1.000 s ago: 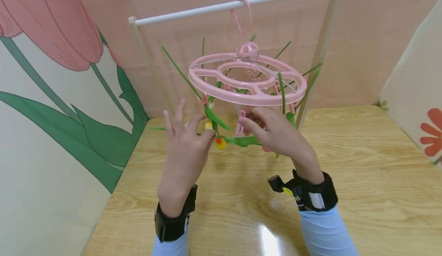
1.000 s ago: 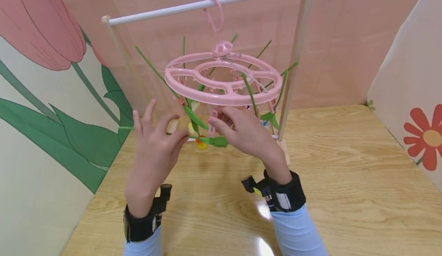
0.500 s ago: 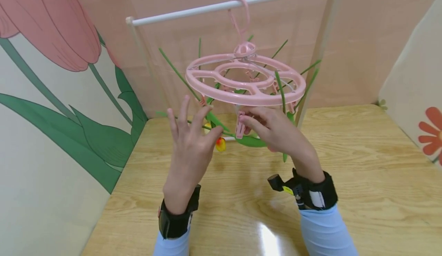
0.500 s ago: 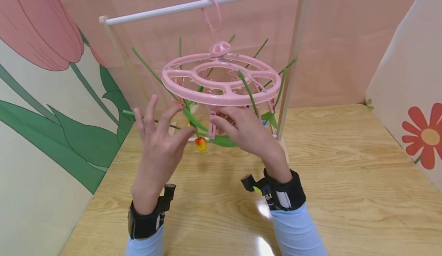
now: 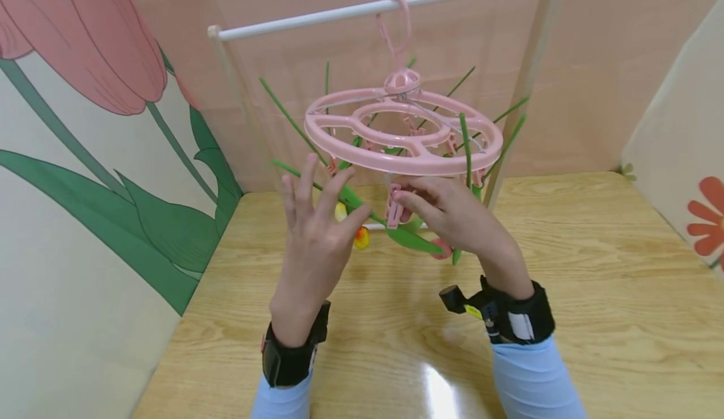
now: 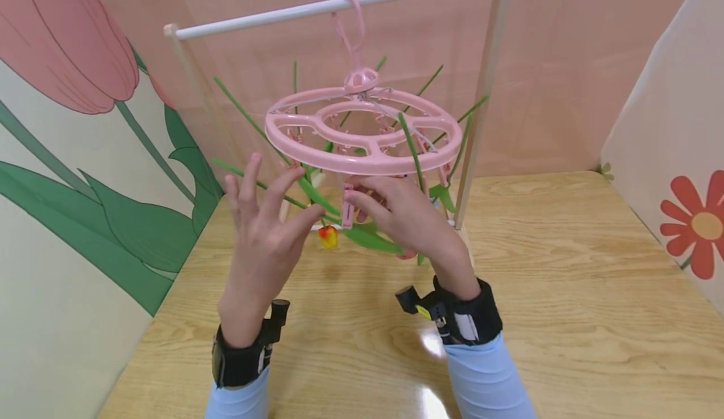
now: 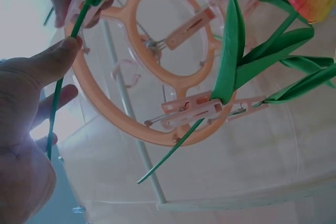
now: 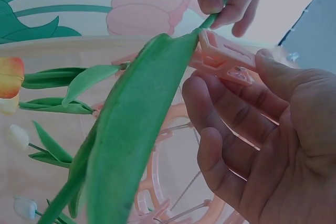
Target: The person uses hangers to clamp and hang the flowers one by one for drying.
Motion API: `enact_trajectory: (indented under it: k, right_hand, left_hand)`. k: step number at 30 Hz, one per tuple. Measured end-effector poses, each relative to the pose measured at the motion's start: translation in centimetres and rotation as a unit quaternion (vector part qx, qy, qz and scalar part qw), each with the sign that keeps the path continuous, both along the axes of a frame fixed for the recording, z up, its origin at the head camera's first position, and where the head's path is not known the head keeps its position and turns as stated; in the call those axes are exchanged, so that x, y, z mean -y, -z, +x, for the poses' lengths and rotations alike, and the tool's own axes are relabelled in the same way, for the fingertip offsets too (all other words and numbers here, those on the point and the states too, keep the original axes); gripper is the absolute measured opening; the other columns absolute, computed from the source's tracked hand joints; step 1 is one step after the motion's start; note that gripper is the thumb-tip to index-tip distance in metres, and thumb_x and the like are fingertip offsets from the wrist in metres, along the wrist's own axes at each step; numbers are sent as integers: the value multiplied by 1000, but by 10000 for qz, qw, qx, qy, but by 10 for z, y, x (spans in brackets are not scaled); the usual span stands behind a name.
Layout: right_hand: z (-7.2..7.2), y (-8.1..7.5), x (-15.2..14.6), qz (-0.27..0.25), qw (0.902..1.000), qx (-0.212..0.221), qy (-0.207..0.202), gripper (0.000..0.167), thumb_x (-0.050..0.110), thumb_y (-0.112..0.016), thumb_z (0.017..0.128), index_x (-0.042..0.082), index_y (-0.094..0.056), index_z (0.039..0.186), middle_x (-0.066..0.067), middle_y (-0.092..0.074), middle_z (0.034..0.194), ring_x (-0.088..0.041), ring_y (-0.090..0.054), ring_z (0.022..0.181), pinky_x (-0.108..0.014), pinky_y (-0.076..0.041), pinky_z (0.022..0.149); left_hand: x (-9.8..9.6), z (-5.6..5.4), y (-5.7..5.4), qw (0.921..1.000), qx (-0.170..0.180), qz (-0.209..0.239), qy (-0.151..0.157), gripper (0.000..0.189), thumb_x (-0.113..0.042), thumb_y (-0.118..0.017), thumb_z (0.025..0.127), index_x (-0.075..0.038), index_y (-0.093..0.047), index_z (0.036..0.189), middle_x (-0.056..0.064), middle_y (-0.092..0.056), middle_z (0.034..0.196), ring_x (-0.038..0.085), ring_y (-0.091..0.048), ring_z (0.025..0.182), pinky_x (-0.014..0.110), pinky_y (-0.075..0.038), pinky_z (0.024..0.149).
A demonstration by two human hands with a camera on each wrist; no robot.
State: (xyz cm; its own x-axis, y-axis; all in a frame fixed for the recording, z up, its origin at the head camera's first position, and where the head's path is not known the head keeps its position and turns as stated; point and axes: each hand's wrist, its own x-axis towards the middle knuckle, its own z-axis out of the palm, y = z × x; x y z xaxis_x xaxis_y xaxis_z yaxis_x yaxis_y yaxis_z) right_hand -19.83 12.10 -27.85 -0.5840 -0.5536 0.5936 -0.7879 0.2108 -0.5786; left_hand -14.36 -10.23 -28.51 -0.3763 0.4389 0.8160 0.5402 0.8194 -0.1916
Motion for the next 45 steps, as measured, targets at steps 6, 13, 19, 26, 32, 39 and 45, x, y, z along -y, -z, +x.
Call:
enact_trajectory:
  k: [6,13,19,26,32,39,45]
  right_hand:
    - [2,0,-2,76,9999,24,114,15,-1,-57,100,5,-69,106,4,-68,88,-12,-65,76,-27,-55,68]
    - [2,0,-2,116,9998,156,100,15,0,-56,101,5,-70,106,3,-68,87,-11,-65,75,-23,-55,68]
    - [2,-1,-1,100,9998,170,-8,15,-1,-56,100,3,-70,106,3,-69,87,-11,-66,76,-24,-55,69]
    - [2,-2,0,86,9998,164,-80,15,-2,-56,100,1,-69,106,3,-69,89,-10,-67,77,-30,-58,69]
    - [2,-2,1,138,9991,337,-221,15,-1,-55,101,3,-68,108,2,-68,90,-10,-67,78,-31,-58,70]
    - [4,-2,2,168,9972,719,-127,12,4,-52,104,3,-63,108,-2,-67,90,-16,-67,79,-27,-57,71]
    - [5,0,3,-48,9965,792,252,14,7,-49,106,1,-60,112,-7,-68,89,-16,-66,77,-28,-57,69]
  left_hand:
    - [-2,-2,0,9999,-106,-33,59,26,5,-63,94,-15,-78,90,12,-53,142,41,-16,149,54,3,123]
    - [-5,-4,1,9993,-283,52,235,26,7,-65,91,-16,-78,92,11,-54,143,38,-13,152,52,0,124]
    - [-6,-6,3,9987,-397,100,304,28,7,-62,94,-17,-77,93,11,-53,144,34,-9,155,53,-2,124]
    - [-6,-7,5,9979,-591,77,242,28,5,-62,95,-18,-78,94,11,-54,144,32,-8,155,52,-3,125]
    - [-10,-11,7,9968,-750,122,234,29,5,-61,94,-19,-79,95,11,-54,145,33,-10,155,51,-4,125]
    - [-10,-12,7,9974,-712,101,-74,29,2,-61,95,-20,-79,99,11,-49,150,44,-22,147,57,-10,122]
    - [-4,-12,4,9957,-433,678,467,21,-2,-67,92,-15,-78,104,17,-51,145,48,-25,144,62,-20,117]
